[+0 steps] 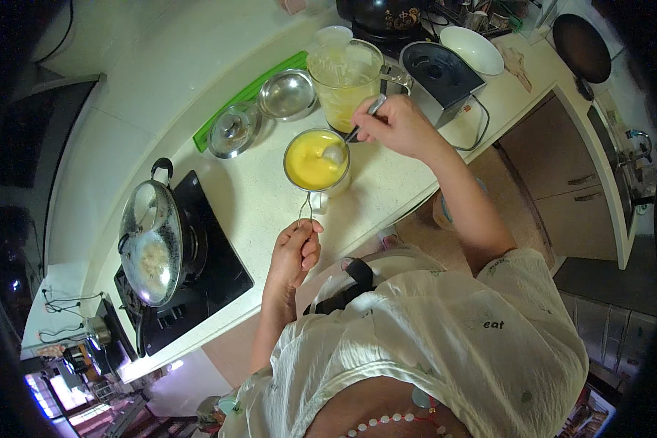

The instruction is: The person pours a yellow liquid from a blender into a small metal pot and stirs it with a spoon. The person continues to stir the mixture in the pot for the remainder of the clip.

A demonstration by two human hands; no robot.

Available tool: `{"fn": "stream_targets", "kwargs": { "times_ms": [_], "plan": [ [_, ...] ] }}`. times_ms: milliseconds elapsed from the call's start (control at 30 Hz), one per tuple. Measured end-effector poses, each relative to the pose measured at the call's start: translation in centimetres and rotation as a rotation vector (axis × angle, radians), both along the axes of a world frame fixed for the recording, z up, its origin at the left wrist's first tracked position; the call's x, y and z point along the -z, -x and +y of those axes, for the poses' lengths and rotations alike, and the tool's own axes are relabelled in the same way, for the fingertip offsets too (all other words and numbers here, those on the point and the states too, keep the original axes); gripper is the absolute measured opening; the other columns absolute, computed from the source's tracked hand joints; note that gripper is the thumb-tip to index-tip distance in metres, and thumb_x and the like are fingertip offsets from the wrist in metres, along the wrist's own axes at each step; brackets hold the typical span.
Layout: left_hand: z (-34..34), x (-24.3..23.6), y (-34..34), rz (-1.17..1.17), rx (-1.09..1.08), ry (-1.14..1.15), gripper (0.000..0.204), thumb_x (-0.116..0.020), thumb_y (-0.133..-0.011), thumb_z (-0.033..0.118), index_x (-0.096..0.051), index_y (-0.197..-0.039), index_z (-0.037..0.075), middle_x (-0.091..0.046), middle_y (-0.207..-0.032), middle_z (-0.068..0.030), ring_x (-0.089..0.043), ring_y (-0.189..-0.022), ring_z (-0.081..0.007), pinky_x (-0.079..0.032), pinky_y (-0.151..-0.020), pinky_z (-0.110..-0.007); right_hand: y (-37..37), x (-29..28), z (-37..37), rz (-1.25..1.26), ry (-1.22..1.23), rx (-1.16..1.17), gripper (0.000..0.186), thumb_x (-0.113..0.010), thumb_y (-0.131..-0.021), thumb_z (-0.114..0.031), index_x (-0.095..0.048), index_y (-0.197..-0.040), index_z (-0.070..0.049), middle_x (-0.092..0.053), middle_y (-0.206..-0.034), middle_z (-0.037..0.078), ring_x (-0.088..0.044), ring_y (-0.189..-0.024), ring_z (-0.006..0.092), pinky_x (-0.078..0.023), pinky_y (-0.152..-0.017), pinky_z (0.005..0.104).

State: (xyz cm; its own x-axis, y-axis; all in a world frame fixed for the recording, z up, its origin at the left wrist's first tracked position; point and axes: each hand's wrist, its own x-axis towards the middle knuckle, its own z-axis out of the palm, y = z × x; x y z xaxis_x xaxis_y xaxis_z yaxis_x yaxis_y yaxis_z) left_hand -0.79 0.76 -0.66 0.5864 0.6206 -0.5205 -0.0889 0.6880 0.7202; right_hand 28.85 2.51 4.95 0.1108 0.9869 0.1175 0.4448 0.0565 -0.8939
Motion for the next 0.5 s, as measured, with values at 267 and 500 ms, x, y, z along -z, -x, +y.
{"fn": "stream_targets", "kwargs": {
  "times_ms": [267,500],
  "plan": [
    [-0.3,0.3,0.1,-0.033,0.011,-0.024,0.022,-0.042,-0.102,0.017,-0.055,-0.095,0.0,-0.035,-0.059,0.0042,-0.027,-0.045,-0.005,-0.022,-0.039,-0.02,0.3,0.2,0.4,-0.107,0.02,0.09,0.019,-0.058,-0.094,-0.013,-0.068,-0.09,0.002,-0.07,-0.077,0.009,-0.067,-0.067,0.0122,-0.053,-0.061,0.0242],
    [-0.1,0.0,-0.1,-0.036,0.021,-0.028,0.021,-0.042,-0.1,0.015,-0.055,-0.095,0.001,-0.036,-0.059,0.0041,-0.029,-0.045,-0.0055,-0.023,-0.039,-0.021,1.4,1.7,1.3,0.052,-0.076,0.106,0.019,-0.059,-0.093,-0.012,-0.067,-0.09,0.005,-0.07,-0.079,0.008,-0.067,-0.067,0.0122,-0.053,-0.061,0.0243]
  ]
}}
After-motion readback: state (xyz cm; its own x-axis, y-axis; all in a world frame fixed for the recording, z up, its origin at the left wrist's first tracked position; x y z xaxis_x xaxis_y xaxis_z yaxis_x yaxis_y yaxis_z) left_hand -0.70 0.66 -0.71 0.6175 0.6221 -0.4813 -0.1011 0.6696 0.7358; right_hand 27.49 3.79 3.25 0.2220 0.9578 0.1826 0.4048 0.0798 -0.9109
